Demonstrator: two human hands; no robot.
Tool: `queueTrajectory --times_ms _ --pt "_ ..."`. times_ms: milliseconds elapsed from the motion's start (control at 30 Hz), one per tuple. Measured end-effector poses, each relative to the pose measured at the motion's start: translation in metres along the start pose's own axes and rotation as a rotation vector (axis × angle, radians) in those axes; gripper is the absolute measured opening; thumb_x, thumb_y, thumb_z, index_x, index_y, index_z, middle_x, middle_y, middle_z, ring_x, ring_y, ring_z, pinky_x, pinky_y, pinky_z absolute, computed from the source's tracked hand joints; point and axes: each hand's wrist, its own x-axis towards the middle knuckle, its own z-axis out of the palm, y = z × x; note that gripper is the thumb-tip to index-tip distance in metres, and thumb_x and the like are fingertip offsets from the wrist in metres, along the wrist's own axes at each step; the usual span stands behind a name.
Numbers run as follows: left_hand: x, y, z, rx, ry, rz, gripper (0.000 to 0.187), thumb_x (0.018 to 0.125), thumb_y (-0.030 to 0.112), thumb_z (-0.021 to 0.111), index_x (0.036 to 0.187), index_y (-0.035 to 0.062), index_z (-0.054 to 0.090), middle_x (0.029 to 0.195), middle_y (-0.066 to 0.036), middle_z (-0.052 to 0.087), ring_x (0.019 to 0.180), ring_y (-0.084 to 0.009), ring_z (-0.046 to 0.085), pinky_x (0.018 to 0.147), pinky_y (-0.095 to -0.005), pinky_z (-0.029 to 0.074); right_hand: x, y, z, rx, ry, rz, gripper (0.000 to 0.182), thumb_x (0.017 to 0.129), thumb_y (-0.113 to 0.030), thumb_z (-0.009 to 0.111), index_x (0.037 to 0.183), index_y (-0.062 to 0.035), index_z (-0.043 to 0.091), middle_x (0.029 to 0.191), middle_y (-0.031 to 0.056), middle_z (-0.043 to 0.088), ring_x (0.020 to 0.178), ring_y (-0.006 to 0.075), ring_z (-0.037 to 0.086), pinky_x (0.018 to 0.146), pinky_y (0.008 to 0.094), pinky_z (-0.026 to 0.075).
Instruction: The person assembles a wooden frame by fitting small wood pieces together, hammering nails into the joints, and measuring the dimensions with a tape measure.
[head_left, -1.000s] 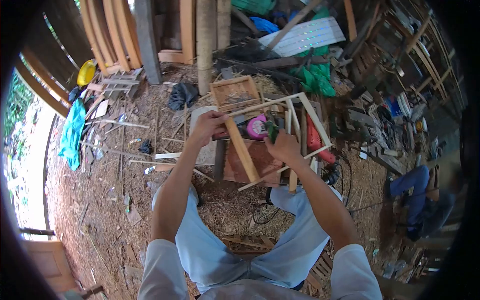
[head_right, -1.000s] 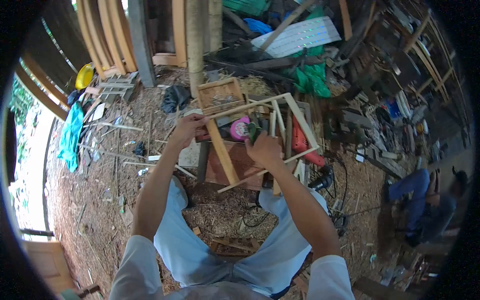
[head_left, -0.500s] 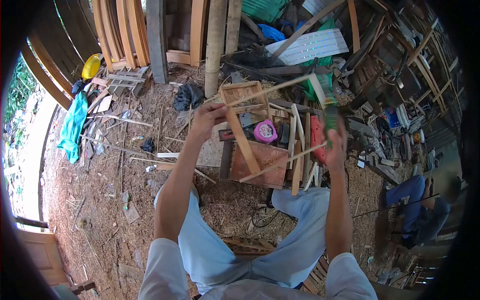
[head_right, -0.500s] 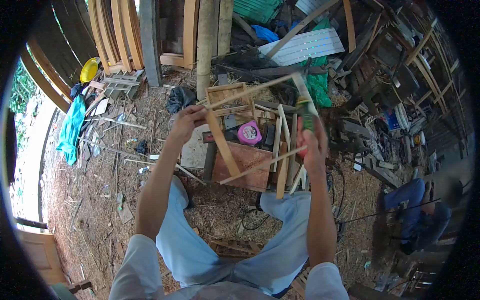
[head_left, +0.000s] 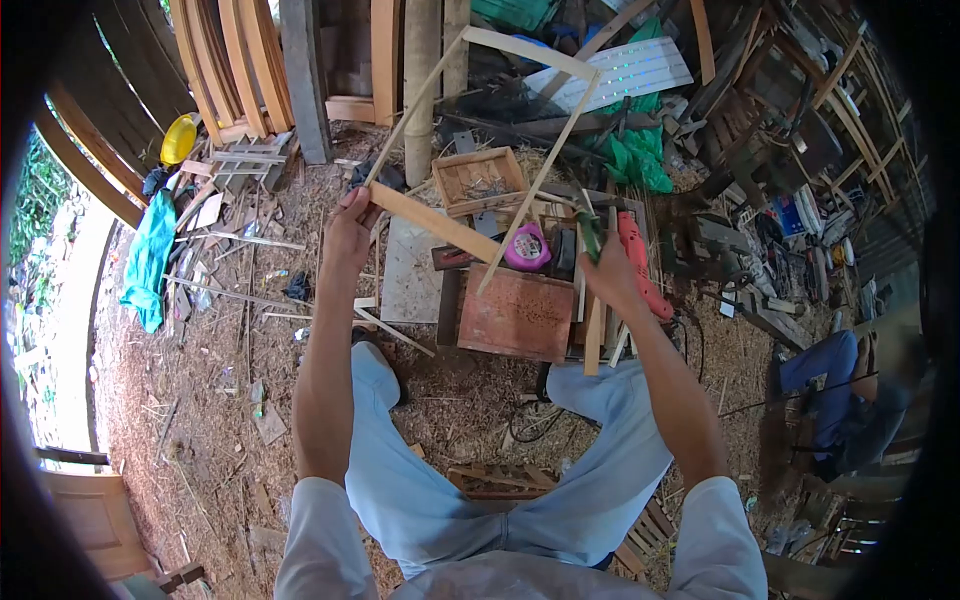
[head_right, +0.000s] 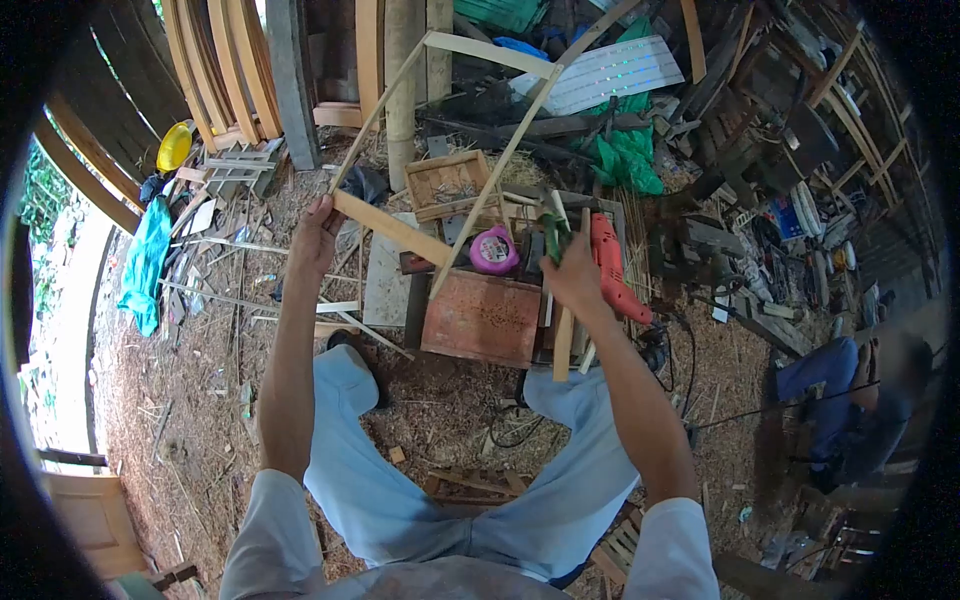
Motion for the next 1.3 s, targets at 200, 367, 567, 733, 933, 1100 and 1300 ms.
queueTrajectory --times_ms 200,367,567,733,933,1100,1300 --pt "-0.010 -0.002 0.009 0.013 0.016 -0.010 0.014 0.092 0.009 0.061 0.103 0.0009 0.061 0.100 -0.008 0.064 0.091 -0.0175 0.063 0.085 -0.0300 0.053 0.004 -0.006 0.052 -0.310 0.016 -0.086 0.071 0.078 -0.030 0.073 0.125 0.0085 0.037 0.105 0.0271 0.049 0.098 0.0430 0.054 0.084 0.0450 0.046" --pt "-0.023 -0.018 0.017 0.005 -0.036 -0.046 0.011 0.091 0.009 0.061 0.100 0.0016 0.062 0.097 -0.007 0.065 0.089 -0.0173 0.063 0.086 -0.0310 0.052 0.003 0.003 0.048 -0.428 0.024 -0.157 0.068 0.077 -0.031 0.074 0.126 0.0028 0.041 0.109 0.0242 0.050 0.105 0.0413 0.050 0.088 0.0474 0.044" --pt "-0.045 -0.046 0.035 0.075 -0.130 -0.110 0.011 0.092 0.010 0.061 0.100 0.0028 0.062 0.097 -0.007 0.066 0.087 -0.0187 0.065 0.083 -0.0341 0.054 0.006 0.033 -0.036 0.375 0.085 0.242 0.046 0.091 -0.029 0.058 0.128 -0.0043 0.044 0.112 0.0168 0.058 0.088 0.0315 0.061 0.072 0.0448 0.053" --pt "-0.063 -0.081 0.047 0.049 -0.192 -0.279 0.010 0.090 0.010 0.064 0.097 0.0034 0.060 0.095 -0.008 0.065 0.083 -0.0177 0.065 0.073 -0.0292 0.055 -0.011 0.009 -0.063 0.997 0.092 0.693 0.035 0.098 -0.026 0.045 0.125 -0.0036 0.045 0.104 0.0109 0.062 0.078 0.0202 0.063 0.062 0.0350 0.055" --pt "-0.074 -0.101 0.051 0.236 -0.133 -0.273 0.016 0.090 0.013 0.065 0.098 0.0021 0.057 0.096 -0.008 0.064 0.085 -0.0168 0.064 0.076 -0.0315 0.054 -0.003 0.028 -0.042 0.449 -0.027 0.503 0.023 0.092 -0.018 0.055 0.101 0.0031 0.054 0.084 0.0111 0.061 0.071 0.0220 0.067 0.056 0.0366 0.057" --pt "-0.072 -0.100 0.047 0.509 -0.203 -0.246 0.017 0.089 0.014 0.066 0.097 0.0031 0.057 0.092 -0.006 0.065 0.083 -0.0150 0.064 0.071 -0.0298 0.052 -0.005 0.037 -0.046 0.195 -0.106 0.523 0.031 0.089 -0.021 0.059 0.075 0.0060 0.060 0.067 0.0140 0.063 0.058 0.0231 0.067 0.049 0.0358 0.054" --pt "-0.068 -0.089 0.049 0.562 -0.213 -0.338 0.018 0.089 0.017 0.066 0.097 0.0036 0.058 0.086 -0.003 0.062 0.076 -0.0124 0.060 0.069 -0.0281 0.049 0.000 0.064 -0.036 -0.182 -0.242 0.385 0.050 0.086 -0.040 0.063 0.061 0.0034 0.065 0.053 0.0127 0.062 0.057 0.0245 0.067 0.058 0.0399 0.054"
